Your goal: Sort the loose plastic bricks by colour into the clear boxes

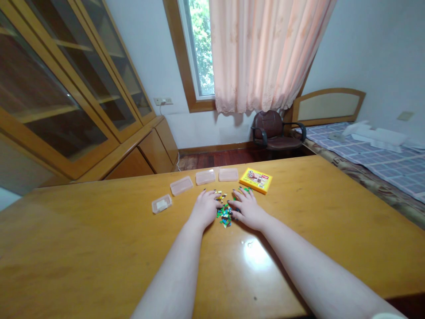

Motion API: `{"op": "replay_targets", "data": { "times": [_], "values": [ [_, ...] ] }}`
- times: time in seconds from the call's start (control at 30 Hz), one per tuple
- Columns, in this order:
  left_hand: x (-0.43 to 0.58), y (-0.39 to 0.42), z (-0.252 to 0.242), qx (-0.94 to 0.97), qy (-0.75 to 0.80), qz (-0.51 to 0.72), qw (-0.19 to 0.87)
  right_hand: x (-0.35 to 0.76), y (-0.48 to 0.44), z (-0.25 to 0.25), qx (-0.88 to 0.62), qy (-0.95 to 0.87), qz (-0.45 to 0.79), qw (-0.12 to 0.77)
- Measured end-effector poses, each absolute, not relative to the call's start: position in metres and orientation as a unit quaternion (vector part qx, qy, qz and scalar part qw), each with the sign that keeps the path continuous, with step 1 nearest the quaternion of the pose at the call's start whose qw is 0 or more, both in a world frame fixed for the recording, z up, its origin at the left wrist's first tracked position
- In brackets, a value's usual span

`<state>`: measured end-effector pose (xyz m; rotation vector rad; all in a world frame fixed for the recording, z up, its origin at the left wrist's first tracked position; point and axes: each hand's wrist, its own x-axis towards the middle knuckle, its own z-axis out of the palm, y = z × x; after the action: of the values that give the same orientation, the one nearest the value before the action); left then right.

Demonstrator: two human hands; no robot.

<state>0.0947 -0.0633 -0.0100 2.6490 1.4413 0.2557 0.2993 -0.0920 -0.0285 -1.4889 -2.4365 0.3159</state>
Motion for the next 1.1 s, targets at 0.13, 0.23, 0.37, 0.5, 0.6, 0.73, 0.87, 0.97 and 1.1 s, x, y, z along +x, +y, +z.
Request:
{"op": "replay_targets", "data": {
  "times": [0.13, 0.23, 0.37, 0.5, 0.6, 0.73, 0.87, 0.97, 1.1],
  "values": [
    [0.0951, -0.0633, -0.0101, 0.878, 0.465, 0.078, 0.078, 0.2995, -0.0907, -0.0304, -0.52, -0.834, 0.096, 0.157],
    [0.0963, -0.0631, -0.0116, 0.886, 0.449, 0.08, 0.088, 0.3003, -0.0905, -0.0302, -0.516, -0.834, 0.099, 0.167],
    [0.097, -0.0634, -0.0136, 0.885, 0.446, 0.103, 0.086, 0.3009, -0.0902, -0.0293, -0.508, -0.836, 0.098, 0.185],
    [0.0965, -0.0634, -0.0153, 0.885, 0.45, 0.093, 0.077, 0.3008, -0.0903, -0.0283, -0.501, -0.837, 0.1, 0.193],
    [0.096, -0.0627, -0.0161, 0.876, 0.47, 0.084, 0.066, 0.3007, -0.0914, -0.0273, -0.49, -0.845, 0.105, 0.184],
    [0.0957, -0.0626, -0.0139, 0.869, 0.483, 0.091, 0.052, 0.3008, -0.0925, -0.0269, -0.487, -0.851, 0.113, 0.164],
    [0.0948, -0.0638, -0.0098, 0.871, 0.48, 0.092, 0.052, 0.301, -0.0912, -0.0281, -0.512, -0.839, 0.099, 0.157],
    [0.0933, -0.0632, -0.01, 0.873, 0.476, 0.088, 0.062, 0.3013, -0.0896, -0.0289, -0.537, -0.825, 0.079, 0.156],
    [0.092, -0.0613, -0.0124, 0.878, 0.464, 0.086, 0.074, 0.3018, -0.088, -0.0297, -0.57, -0.803, 0.059, 0.162]
  ]
}}
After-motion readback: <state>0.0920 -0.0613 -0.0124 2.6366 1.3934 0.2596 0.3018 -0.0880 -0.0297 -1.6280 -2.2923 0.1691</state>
